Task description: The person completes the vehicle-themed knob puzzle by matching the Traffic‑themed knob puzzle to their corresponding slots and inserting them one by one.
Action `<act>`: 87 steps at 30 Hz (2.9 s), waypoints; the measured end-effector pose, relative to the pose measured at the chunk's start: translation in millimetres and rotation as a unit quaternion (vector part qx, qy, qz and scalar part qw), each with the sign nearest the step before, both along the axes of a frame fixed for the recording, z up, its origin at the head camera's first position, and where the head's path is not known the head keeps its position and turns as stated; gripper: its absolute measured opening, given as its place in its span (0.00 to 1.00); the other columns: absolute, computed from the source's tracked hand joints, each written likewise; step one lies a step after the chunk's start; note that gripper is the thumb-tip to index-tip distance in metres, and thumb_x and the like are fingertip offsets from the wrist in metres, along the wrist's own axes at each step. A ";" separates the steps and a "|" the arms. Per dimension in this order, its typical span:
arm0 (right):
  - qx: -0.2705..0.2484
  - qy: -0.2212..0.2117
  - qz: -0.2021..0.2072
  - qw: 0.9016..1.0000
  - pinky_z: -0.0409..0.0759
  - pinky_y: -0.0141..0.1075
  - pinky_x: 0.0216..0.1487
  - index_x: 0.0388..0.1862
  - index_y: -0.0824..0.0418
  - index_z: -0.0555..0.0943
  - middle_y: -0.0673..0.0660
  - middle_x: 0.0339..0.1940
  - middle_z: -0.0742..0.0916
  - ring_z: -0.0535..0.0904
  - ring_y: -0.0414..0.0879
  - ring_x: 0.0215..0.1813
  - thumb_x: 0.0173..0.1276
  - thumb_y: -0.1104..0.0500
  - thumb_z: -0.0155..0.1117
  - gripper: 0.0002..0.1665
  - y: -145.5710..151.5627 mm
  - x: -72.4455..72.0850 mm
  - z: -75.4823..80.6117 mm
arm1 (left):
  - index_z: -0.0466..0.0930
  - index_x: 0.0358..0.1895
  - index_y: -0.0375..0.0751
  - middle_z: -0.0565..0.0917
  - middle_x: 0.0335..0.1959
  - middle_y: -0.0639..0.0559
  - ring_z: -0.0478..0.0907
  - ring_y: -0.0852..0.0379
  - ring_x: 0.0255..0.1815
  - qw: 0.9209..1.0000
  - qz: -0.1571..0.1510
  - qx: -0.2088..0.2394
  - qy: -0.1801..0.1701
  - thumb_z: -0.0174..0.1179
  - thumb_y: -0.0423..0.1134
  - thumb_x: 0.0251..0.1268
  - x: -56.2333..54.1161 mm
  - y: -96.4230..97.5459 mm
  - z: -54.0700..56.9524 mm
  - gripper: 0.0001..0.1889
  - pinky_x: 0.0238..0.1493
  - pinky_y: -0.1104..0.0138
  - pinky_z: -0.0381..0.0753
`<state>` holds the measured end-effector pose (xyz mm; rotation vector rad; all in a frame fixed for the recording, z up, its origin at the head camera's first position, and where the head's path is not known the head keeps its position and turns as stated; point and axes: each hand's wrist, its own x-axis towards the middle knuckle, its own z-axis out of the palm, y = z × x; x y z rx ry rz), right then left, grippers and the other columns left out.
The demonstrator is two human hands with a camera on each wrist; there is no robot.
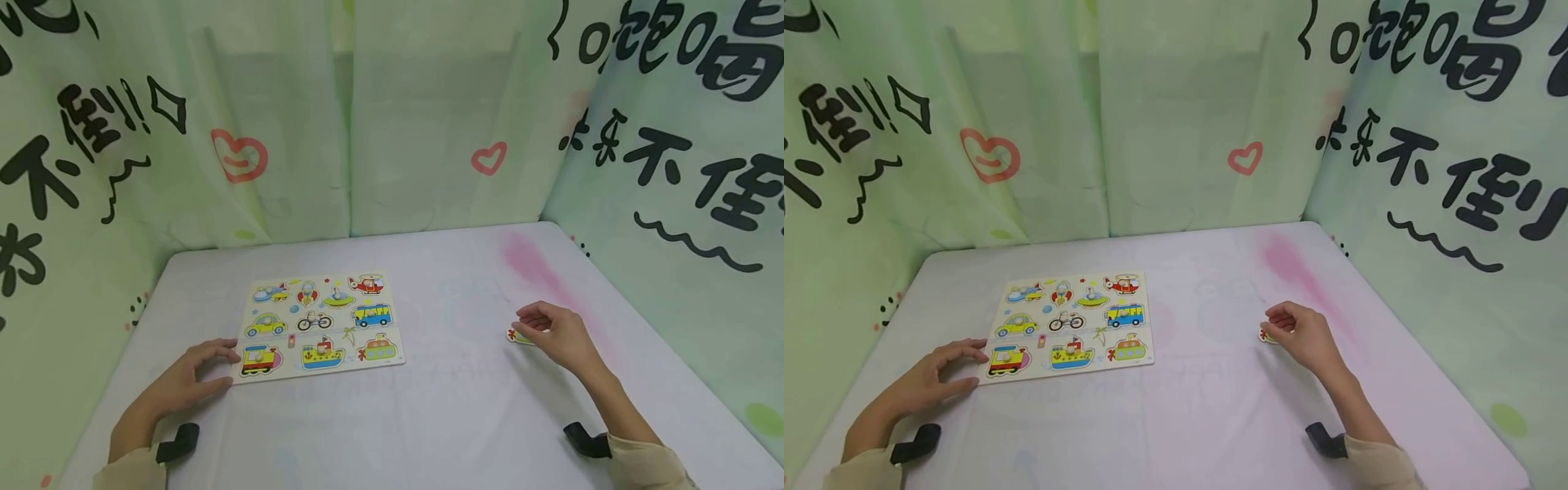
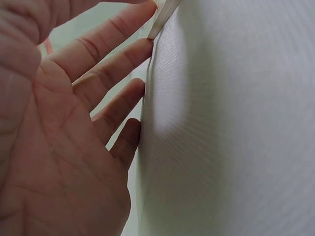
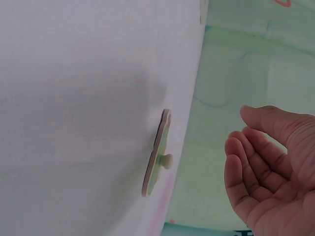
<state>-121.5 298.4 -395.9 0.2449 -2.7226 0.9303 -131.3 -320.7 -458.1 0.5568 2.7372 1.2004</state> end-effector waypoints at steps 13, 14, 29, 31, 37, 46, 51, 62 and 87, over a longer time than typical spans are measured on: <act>0.026 -0.071 0.001 0.997 0.82 0.29 0.37 0.44 0.69 0.84 0.57 0.35 0.90 0.86 0.49 0.38 0.65 0.64 0.74 0.12 20.6 -20.3 -17.4 | 0.81 0.49 0.42 0.72 0.69 0.30 0.58 0.25 0.73 1.000 0.003 0.001 -0.009 0.73 0.34 0.58 -0.7 -0.2 1.4 0.16 0.67 0.26 0.55; 0.029 -0.074 0.001 0.997 0.82 0.29 0.37 0.43 0.69 0.84 0.57 0.35 0.90 0.86 0.49 0.38 0.65 0.64 0.74 0.11 21.5 -21.2 -18.2 | 0.81 0.49 0.43 0.72 0.69 0.30 0.58 0.25 0.73 1.000 0.003 0.002 -0.009 0.73 0.34 0.58 -0.7 -0.1 1.6 0.16 0.67 0.26 0.55; 0.054 -0.088 0.014 0.995 0.79 0.31 0.34 0.39 0.69 0.84 0.56 0.32 0.88 0.83 0.47 0.35 0.62 0.65 0.75 0.10 28.3 -31.1 -22.7 | 0.81 0.50 0.42 0.72 0.70 0.31 0.57 0.25 0.74 1.000 0.012 -0.003 -0.023 0.73 0.34 0.58 0.8 1.4 2.6 0.17 0.68 0.26 0.54; 0.057 -0.087 0.020 0.994 0.79 0.31 0.34 0.39 0.69 0.84 0.56 0.32 0.88 0.83 0.47 0.35 0.62 0.65 0.75 0.10 28.4 -32.0 -22.9 | 0.81 0.49 0.42 0.72 0.70 0.31 0.57 0.25 0.74 1.000 0.012 -0.003 -0.022 0.73 0.34 0.58 0.7 1.3 2.8 0.17 0.68 0.26 0.54; 0.054 -0.078 0.020 0.995 0.79 0.30 0.35 0.39 0.68 0.85 0.55 0.32 0.88 0.83 0.46 0.35 0.62 0.66 0.75 0.09 29.4 -31.7 -23.1 | 0.81 0.49 0.42 0.72 0.70 0.30 0.57 0.25 0.74 1.000 0.006 0.002 -0.021 0.73 0.33 0.58 -0.1 0.5 2.5 0.17 0.68 0.26 0.55; 0.013 -0.066 0.008 0.998 0.81 0.27 0.36 0.44 0.67 0.85 0.57 0.35 0.90 0.85 0.43 0.37 0.66 0.63 0.74 0.11 27.2 -28.4 -22.2 | 0.81 0.50 0.42 0.71 0.70 0.30 0.57 0.25 0.74 1.000 0.006 0.000 -0.022 0.73 0.33 0.59 -0.5 0.4 3.5 0.16 0.67 0.26 0.55; -0.042 -0.068 0.002 0.997 0.82 0.26 0.37 0.47 0.66 0.85 0.59 0.39 0.90 0.84 0.36 0.37 0.68 0.59 0.73 0.13 20.6 -25.2 -20.3 | 0.81 0.50 0.42 0.71 0.70 0.30 0.58 0.25 0.73 1.000 0.003 0.003 -0.019 0.73 0.33 0.59 -0.7 0.1 3.2 0.16 0.67 0.26 0.55; -0.138 -0.087 0.017 0.986 0.83 0.26 0.43 0.53 0.65 0.84 0.62 0.47 0.90 0.85 0.35 0.41 0.69 0.54 0.73 0.19 -11.6 -21.9 -7.8 | 0.81 0.49 0.42 0.73 0.68 0.31 0.59 0.26 0.72 1.000 0.000 0.004 -0.007 0.73 0.34 0.58 -0.5 -0.6 2.8 0.16 0.67 0.27 0.56; -0.224 -0.132 0.086 0.962 0.85 0.31 0.45 0.50 0.64 0.85 0.56 0.43 0.90 0.87 0.44 0.43 0.67 0.56 0.75 0.17 -89.3 -33.5 -9.6 | 0.82 0.49 0.42 0.74 0.68 0.31 0.60 0.25 0.72 1.000 -0.005 0.002 0.000 0.73 0.33 0.58 -0.9 -0.3 2.9 0.16 0.66 0.27 0.56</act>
